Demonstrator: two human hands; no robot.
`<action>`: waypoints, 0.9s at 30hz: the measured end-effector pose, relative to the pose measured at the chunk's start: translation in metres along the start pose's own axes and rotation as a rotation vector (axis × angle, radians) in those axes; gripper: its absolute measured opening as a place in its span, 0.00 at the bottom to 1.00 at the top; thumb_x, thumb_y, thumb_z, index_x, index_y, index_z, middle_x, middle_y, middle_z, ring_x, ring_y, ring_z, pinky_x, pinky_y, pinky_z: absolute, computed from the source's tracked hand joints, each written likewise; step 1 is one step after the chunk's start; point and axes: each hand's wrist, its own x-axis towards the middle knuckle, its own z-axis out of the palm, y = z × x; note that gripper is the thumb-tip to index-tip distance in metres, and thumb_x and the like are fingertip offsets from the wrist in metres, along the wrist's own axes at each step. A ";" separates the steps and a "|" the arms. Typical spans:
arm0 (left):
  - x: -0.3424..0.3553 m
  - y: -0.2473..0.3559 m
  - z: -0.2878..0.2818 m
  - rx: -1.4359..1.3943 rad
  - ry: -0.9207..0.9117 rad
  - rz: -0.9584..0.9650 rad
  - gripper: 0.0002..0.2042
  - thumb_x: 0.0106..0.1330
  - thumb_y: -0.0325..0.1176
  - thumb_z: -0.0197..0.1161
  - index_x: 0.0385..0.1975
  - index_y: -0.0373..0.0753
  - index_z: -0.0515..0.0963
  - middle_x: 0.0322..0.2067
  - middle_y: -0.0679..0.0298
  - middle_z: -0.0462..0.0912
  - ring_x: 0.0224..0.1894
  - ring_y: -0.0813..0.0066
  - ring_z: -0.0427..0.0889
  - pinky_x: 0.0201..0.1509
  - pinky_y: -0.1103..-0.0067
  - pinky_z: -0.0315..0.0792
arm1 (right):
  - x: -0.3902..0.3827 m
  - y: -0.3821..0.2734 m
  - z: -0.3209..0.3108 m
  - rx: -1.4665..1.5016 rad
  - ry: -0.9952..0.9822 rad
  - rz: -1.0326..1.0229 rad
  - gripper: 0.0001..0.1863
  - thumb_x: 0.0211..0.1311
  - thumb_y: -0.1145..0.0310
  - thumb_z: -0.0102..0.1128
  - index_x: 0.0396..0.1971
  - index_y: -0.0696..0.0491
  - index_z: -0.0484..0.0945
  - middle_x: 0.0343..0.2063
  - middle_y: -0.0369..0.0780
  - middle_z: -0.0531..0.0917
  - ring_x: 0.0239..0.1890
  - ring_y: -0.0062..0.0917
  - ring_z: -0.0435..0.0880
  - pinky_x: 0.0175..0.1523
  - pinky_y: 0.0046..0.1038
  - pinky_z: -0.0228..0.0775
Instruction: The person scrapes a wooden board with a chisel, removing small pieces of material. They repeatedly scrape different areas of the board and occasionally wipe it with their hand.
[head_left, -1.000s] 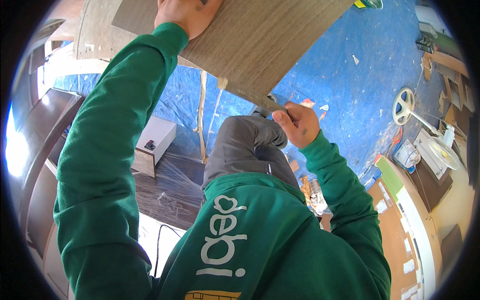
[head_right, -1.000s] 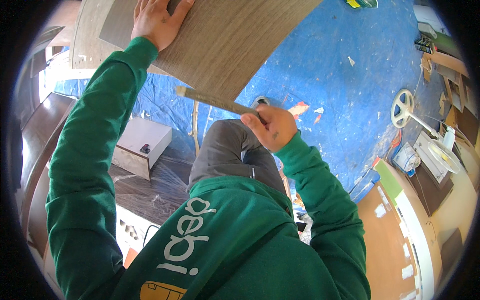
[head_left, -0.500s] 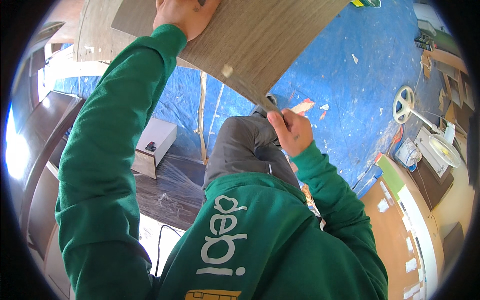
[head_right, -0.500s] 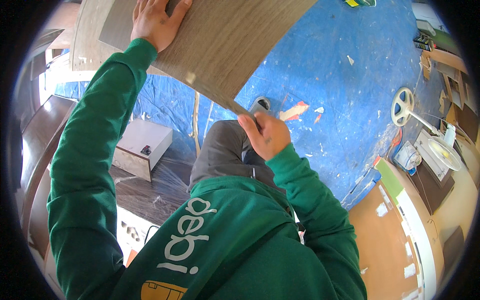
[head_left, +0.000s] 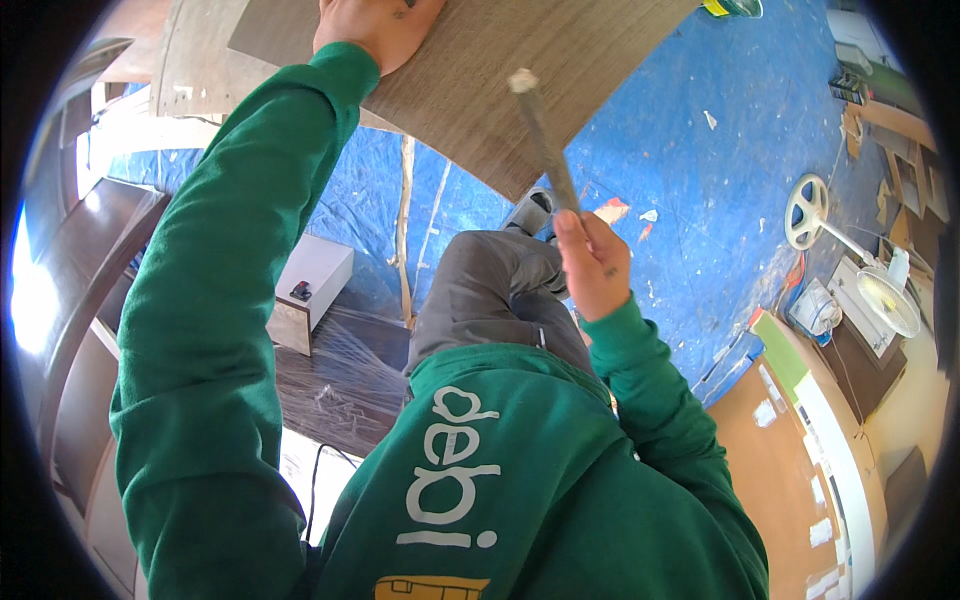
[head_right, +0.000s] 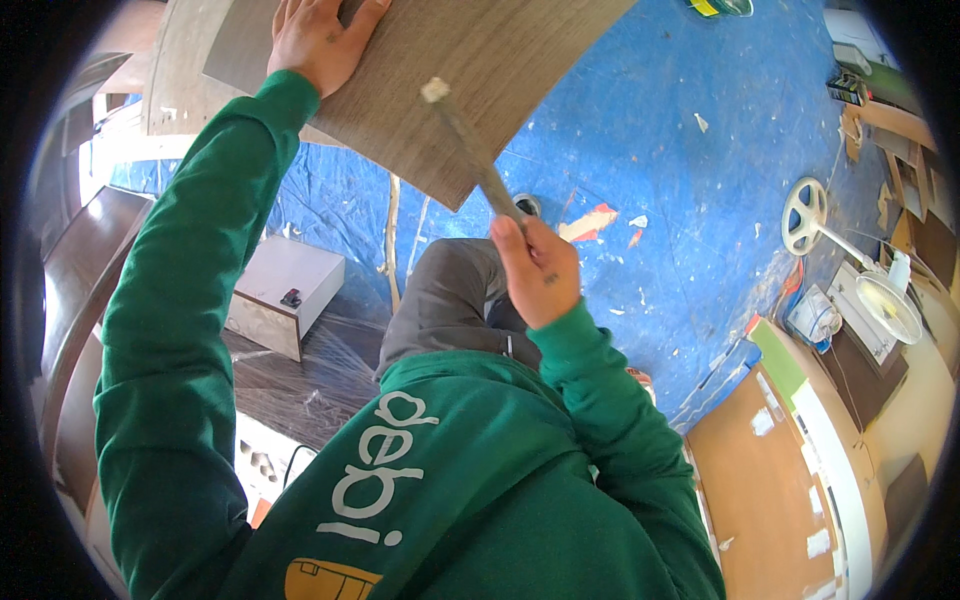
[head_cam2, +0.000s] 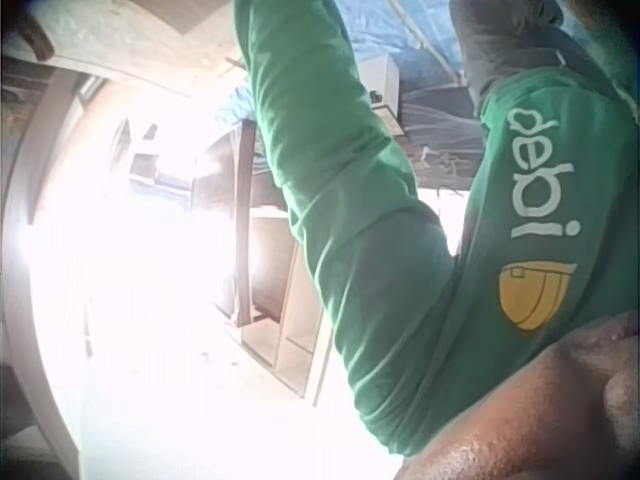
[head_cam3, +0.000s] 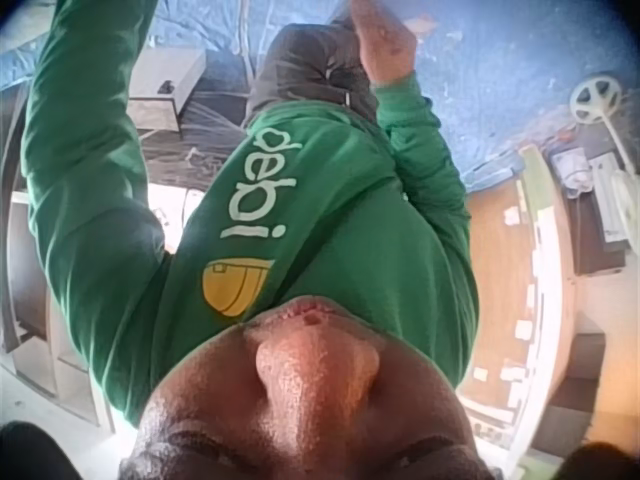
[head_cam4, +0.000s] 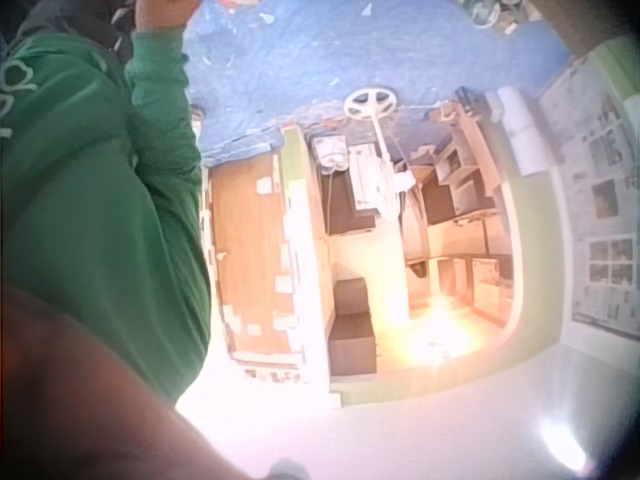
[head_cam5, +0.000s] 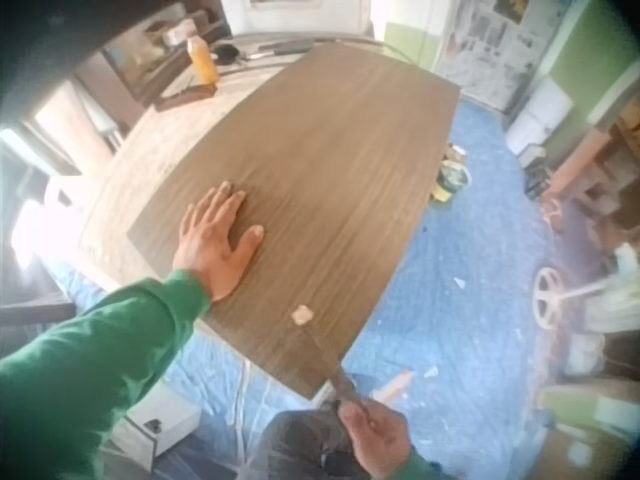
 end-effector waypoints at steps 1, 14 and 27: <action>0.000 0.000 0.000 0.000 -0.005 0.001 0.34 0.74 0.54 0.52 0.73 0.38 0.64 0.77 0.50 0.57 0.80 0.53 0.49 0.83 0.61 0.39 | -0.007 0.000 -0.009 0.008 -0.003 -0.027 0.17 0.74 0.57 0.63 0.31 0.56 0.80 0.20 0.29 0.71 0.23 0.12 0.65 0.27 0.24 0.56; 0.001 0.000 -0.002 -0.006 -0.030 0.002 0.34 0.74 0.55 0.51 0.73 0.38 0.63 0.77 0.50 0.56 0.80 0.53 0.48 0.83 0.61 0.39 | -0.029 0.004 -0.025 -0.305 -0.134 -0.115 0.16 0.71 0.62 0.66 0.49 0.58 0.80 0.27 0.38 0.80 0.28 0.23 0.79 0.33 0.26 0.71; 0.001 -0.002 -0.002 -0.009 -0.031 0.001 0.34 0.74 0.55 0.52 0.74 0.38 0.62 0.77 0.50 0.56 0.80 0.53 0.48 0.83 0.62 0.39 | -0.047 0.029 -0.019 -0.569 -0.044 -0.269 0.16 0.72 0.59 0.64 0.44 0.58 0.77 0.31 0.50 0.84 0.30 0.50 0.84 0.32 0.40 0.75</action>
